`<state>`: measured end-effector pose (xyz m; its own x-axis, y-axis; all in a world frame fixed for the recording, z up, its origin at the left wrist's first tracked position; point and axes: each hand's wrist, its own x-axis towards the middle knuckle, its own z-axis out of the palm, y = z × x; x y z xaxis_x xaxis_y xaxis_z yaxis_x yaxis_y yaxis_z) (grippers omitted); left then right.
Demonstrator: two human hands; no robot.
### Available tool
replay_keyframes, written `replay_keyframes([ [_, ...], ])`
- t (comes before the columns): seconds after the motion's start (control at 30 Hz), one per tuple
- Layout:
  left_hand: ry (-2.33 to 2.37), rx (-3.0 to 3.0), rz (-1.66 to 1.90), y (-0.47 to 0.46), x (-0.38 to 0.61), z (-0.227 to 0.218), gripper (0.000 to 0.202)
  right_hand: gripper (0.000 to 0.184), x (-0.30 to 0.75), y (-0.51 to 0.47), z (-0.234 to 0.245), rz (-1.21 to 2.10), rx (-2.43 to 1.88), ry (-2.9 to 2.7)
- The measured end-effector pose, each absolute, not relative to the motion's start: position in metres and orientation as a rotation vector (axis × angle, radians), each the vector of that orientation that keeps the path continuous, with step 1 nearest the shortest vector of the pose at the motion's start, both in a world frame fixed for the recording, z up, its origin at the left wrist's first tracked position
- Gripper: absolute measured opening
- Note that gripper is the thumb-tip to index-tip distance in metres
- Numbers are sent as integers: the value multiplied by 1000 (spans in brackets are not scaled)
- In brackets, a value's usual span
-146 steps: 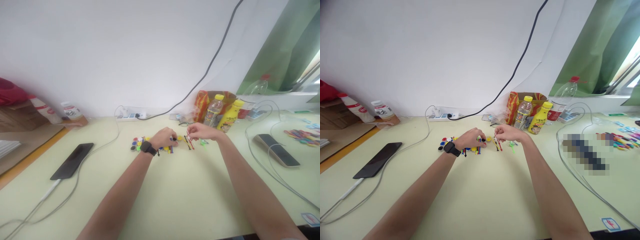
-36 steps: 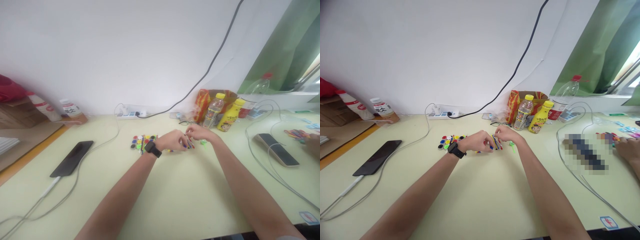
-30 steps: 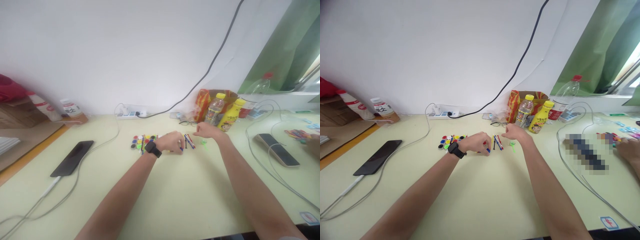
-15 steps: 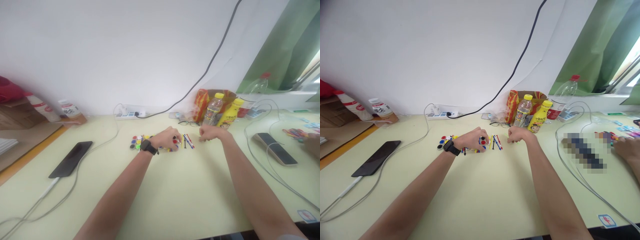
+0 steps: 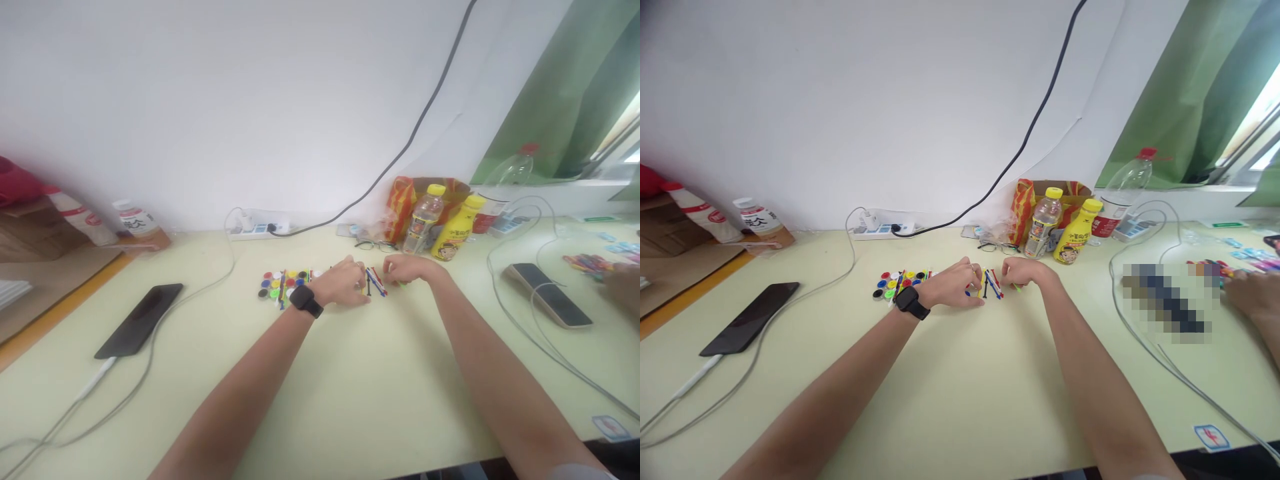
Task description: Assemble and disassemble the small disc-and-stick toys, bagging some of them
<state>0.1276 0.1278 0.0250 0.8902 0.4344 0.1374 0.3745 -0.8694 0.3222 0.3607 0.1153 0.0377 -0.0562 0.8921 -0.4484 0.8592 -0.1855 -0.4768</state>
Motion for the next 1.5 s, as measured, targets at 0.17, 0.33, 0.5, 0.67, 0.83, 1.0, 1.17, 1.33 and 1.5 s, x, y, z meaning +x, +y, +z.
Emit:
replay_keyframes([
  [0.17,573,2827,282,121,132,22,22,20,347,118,33,1024,-2078,-2075],
  [0.33,547,2788,413,123,132,26,24,22,351,116,39,922,-2034,-2038],
  [0.5,652,2549,805,129,126,42,44,35,343,112,54,913,-1686,-1828],
  [0.67,566,2425,1047,130,127,52,35,27,310,105,67,943,-1428,-1693],
  [0.83,556,2341,1208,136,122,56,16,37,306,100,76,1079,-1280,-1595],
  [1.0,504,2240,1221,139,117,62,22,31,318,100,80,1319,-1082,-1457],
  [1.17,479,2240,1176,137,114,65,26,26,322,101,76,1392,-1048,-1446],
  [1.33,465,2257,1100,135,115,65,18,17,320,102,74,1358,-1063,-1516],
  [1.5,496,2247,1047,134,116,63,13,10,321,106,65,1283,-1247,-1580],
])
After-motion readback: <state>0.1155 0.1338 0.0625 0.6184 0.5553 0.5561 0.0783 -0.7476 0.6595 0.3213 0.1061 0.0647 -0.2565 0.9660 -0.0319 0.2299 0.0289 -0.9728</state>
